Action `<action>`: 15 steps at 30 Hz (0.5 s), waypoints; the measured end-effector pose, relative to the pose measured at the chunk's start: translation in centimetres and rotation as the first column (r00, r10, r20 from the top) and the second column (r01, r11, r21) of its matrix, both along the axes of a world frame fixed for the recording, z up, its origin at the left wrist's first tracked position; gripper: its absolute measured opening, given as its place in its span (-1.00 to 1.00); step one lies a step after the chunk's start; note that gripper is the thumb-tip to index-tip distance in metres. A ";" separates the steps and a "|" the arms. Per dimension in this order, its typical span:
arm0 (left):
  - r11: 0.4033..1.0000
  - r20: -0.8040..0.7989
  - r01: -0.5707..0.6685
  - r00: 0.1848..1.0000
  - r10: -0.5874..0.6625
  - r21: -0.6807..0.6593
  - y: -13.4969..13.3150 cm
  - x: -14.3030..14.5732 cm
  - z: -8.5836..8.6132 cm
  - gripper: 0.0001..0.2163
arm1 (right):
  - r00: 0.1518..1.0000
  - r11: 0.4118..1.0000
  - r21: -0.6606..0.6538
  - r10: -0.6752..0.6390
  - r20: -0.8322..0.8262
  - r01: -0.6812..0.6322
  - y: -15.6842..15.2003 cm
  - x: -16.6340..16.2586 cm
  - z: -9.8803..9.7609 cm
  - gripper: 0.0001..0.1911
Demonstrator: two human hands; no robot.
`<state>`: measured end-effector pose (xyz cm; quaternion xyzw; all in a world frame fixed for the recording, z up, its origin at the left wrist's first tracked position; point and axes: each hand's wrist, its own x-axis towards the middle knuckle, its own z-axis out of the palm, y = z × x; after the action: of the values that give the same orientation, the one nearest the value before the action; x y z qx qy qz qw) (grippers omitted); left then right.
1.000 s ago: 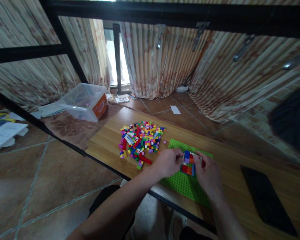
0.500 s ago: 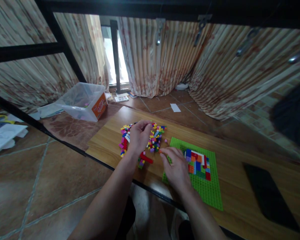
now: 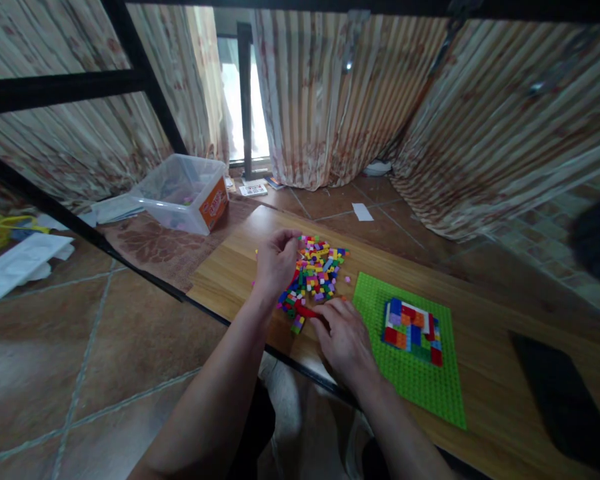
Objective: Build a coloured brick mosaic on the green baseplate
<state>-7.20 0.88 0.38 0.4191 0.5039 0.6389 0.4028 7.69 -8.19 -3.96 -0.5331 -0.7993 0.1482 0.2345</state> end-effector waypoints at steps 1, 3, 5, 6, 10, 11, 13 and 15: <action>1.000 -0.004 0.007 1.000 -0.007 0.005 0.0 0.0 -0.1 -0.87 | 1.000 1.000 -0.006 -0.014 0.017 0.014 0.0 -0.2 0.0 -0.85; 1.000 -0.009 0.018 1.000 -0.018 0.013 0.0 0.1 -0.3 -0.86 | 0.999 0.999 -0.019 -0.032 0.037 0.033 0.0 -0.4 0.0 -0.87; 0.999 -0.017 0.029 0.999 -0.029 0.014 0.0 0.3 -0.4 -0.86 | 0.998 0.998 -0.025 -0.056 0.036 0.056 0.1 -0.5 0.1 -0.89; 0.999 -0.025 0.036 0.999 -0.035 0.012 0.0 0.4 -0.4 -0.86 | 0.997 0.997 -0.029 -0.068 0.023 0.069 0.1 -0.4 0.2 -0.90; 0.998 -0.068 0.067 0.996 -0.066 0.010 -0.3 1.2 -0.3 -0.85 | 0.984 0.989 -0.059 -0.142 -0.110 0.137 -0.1 0.5 0.9 -0.93; 0.997 -0.079 0.076 0.994 -0.075 0.007 -0.4 1.4 -0.3 -0.84 | 0.974 0.985 -0.062 -0.166 -0.152 0.158 -0.2 0.8 1.2 -0.94; 0.996 -0.093 0.090 0.992 -0.091 -0.009 -0.7 2.0 -0.2 -0.82 | 0.950 0.976 -0.057 -0.219 -0.224 0.211 -0.6 1.7 1.7 -0.96; 0.993 -0.100 0.116 0.988 -0.117 -0.017 -0.9 2.6 -0.3 -0.83 | 0.922 0.965 -0.055 -0.261 -0.286 0.256 -1.0 2.6 2.1 -0.96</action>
<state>-4.58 -0.01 0.10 0.4772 0.5017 0.5895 0.4160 10.27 -9.17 -1.90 -0.6081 -0.6776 0.1994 0.3625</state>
